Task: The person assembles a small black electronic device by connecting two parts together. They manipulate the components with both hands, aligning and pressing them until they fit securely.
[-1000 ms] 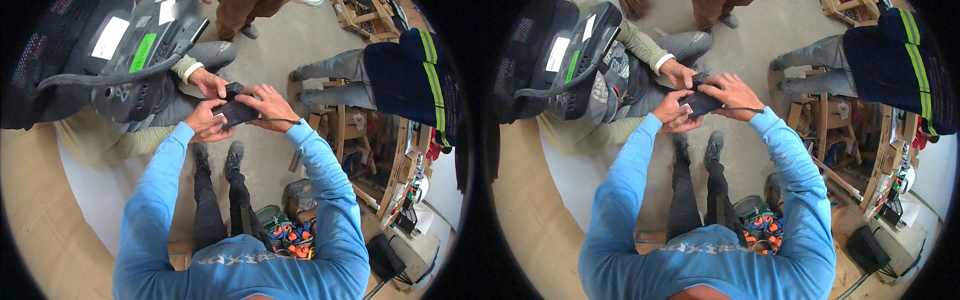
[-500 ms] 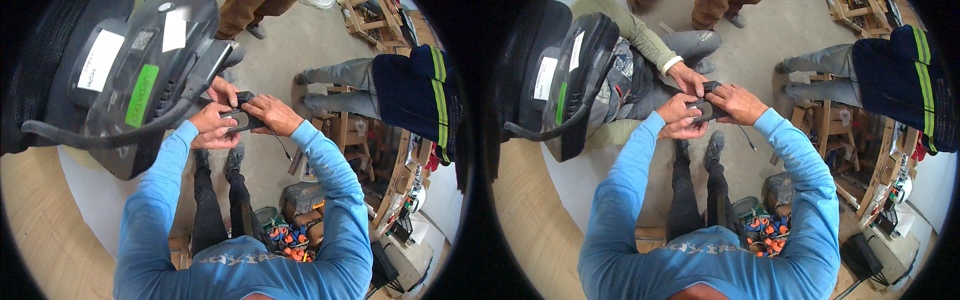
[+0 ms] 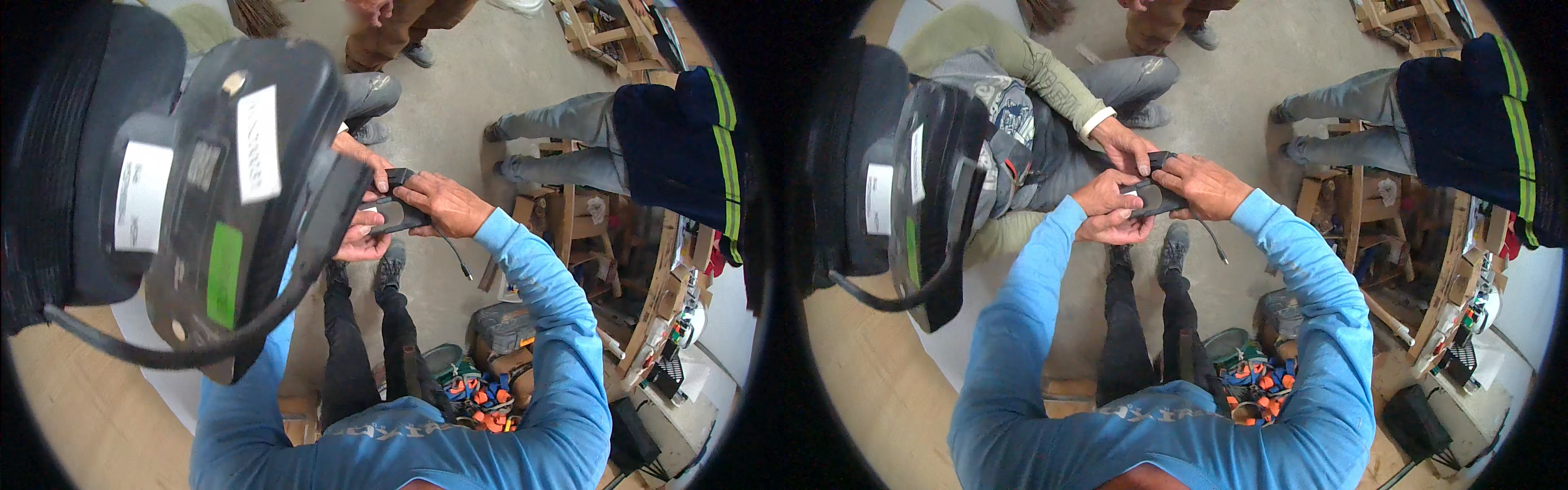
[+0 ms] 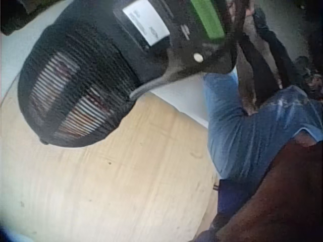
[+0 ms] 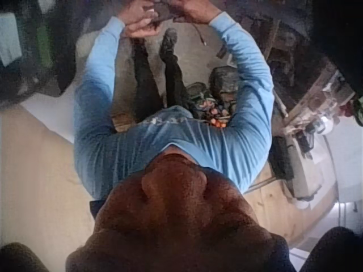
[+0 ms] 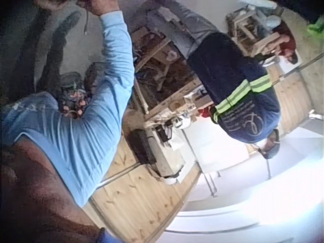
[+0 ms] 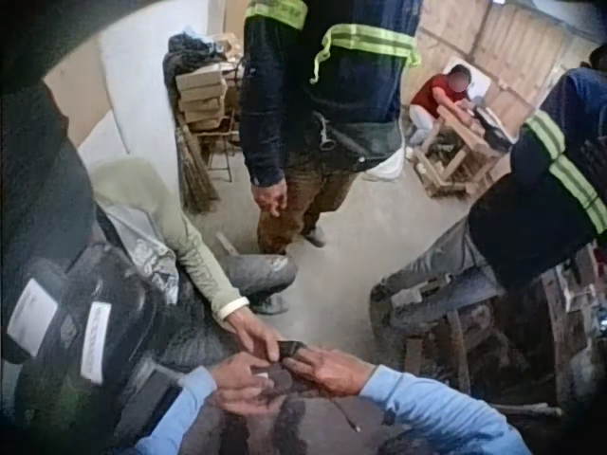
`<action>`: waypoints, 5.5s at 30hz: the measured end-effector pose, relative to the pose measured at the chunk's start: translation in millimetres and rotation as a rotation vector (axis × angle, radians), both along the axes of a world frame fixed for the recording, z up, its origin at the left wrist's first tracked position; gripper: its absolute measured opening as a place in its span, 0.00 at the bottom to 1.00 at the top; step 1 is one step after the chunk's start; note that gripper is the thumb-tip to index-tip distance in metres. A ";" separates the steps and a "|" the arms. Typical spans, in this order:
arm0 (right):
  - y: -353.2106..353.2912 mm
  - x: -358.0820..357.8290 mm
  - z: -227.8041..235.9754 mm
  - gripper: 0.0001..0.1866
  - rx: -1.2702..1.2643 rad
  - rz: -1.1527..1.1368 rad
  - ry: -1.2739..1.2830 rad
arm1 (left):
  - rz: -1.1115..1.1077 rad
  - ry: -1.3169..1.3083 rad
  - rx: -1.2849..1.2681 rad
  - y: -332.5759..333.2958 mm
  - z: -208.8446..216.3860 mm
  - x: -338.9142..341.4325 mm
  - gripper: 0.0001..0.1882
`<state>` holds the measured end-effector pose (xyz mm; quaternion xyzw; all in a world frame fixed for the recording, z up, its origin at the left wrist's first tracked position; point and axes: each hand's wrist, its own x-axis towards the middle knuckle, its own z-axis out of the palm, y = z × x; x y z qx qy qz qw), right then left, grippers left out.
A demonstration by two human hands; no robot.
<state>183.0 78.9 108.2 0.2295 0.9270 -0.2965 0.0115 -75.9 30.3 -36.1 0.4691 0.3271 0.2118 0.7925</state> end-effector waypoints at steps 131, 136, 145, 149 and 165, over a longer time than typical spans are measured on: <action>2.0 -19.0 33.1 0.32 -1.035 -1.106 0.318 | 0.475 0.929 0.707 -54.0 140.3 0.1 0.35; 21.8 -26.1 38.3 0.37 -0.848 -0.985 0.074 | 0.473 1.067 0.803 -50.4 155.7 9.1 0.37; 21.5 -36.9 40.2 0.44 -0.771 -0.997 -0.027 | 0.502 1.093 1.008 -57.2 138.5 10.1 0.41; 24.9 -37.3 40.9 0.45 -0.742 -0.943 -0.080 | 0.416 1.072 1.026 -56.1 141.8 8.5 0.42; 16.0 -28.8 38.1 0.35 -0.614 -0.675 -0.034 | 0.355 0.968 0.898 -54.5 143.8 0.2 0.39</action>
